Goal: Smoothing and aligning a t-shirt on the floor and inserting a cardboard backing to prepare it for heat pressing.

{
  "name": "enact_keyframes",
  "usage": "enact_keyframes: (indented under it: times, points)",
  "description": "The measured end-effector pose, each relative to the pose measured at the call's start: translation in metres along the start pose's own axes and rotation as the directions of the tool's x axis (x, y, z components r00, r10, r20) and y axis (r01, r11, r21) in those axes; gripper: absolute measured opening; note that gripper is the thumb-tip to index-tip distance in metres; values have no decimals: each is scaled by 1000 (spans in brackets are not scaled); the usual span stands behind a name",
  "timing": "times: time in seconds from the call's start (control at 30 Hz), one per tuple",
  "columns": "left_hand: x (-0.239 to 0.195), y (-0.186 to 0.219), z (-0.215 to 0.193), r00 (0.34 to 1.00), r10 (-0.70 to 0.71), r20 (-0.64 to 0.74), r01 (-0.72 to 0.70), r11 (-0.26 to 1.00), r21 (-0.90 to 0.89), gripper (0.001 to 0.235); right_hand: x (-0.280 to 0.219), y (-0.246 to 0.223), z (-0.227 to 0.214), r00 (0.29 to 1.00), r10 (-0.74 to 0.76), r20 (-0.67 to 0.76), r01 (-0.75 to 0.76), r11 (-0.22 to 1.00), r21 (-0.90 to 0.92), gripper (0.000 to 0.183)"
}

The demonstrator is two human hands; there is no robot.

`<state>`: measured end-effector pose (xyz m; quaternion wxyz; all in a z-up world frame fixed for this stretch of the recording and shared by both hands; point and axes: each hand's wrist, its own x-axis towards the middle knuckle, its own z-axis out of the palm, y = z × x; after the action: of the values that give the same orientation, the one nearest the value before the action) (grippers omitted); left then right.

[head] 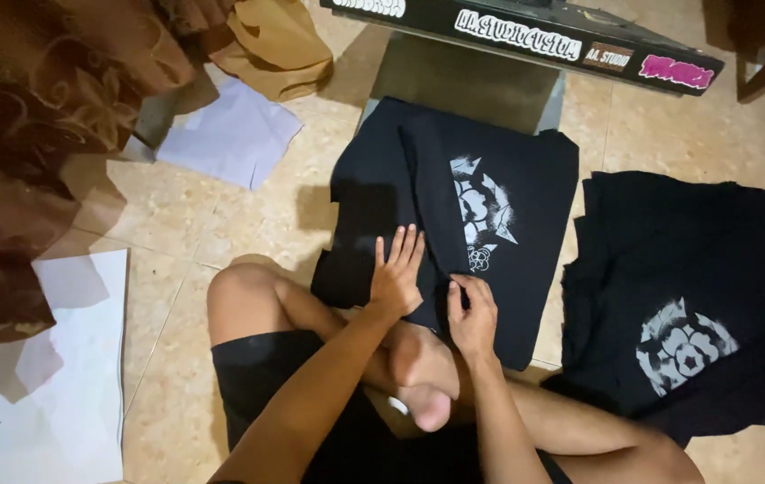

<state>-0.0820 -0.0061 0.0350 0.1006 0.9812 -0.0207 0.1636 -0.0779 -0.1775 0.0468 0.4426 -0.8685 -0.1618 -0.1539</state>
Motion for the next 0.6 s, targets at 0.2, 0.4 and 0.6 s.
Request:
enact_keyframes:
  times: [0.2,0.4,0.6]
  points:
    - [0,-1,7,999,-1,46,0,1000,31,98,6,-18,-6,999,2,-36,-1,1000,20,11]
    - [1,-8,28,996,-16,87,20,999,-39,89,13,-41,-1,1000,7,22,-9,997,76,9]
    - [0,-26,85,975,-182,-131,58,768,-638,34,12,-29,-2,991,72,117,-81,994,77,10]
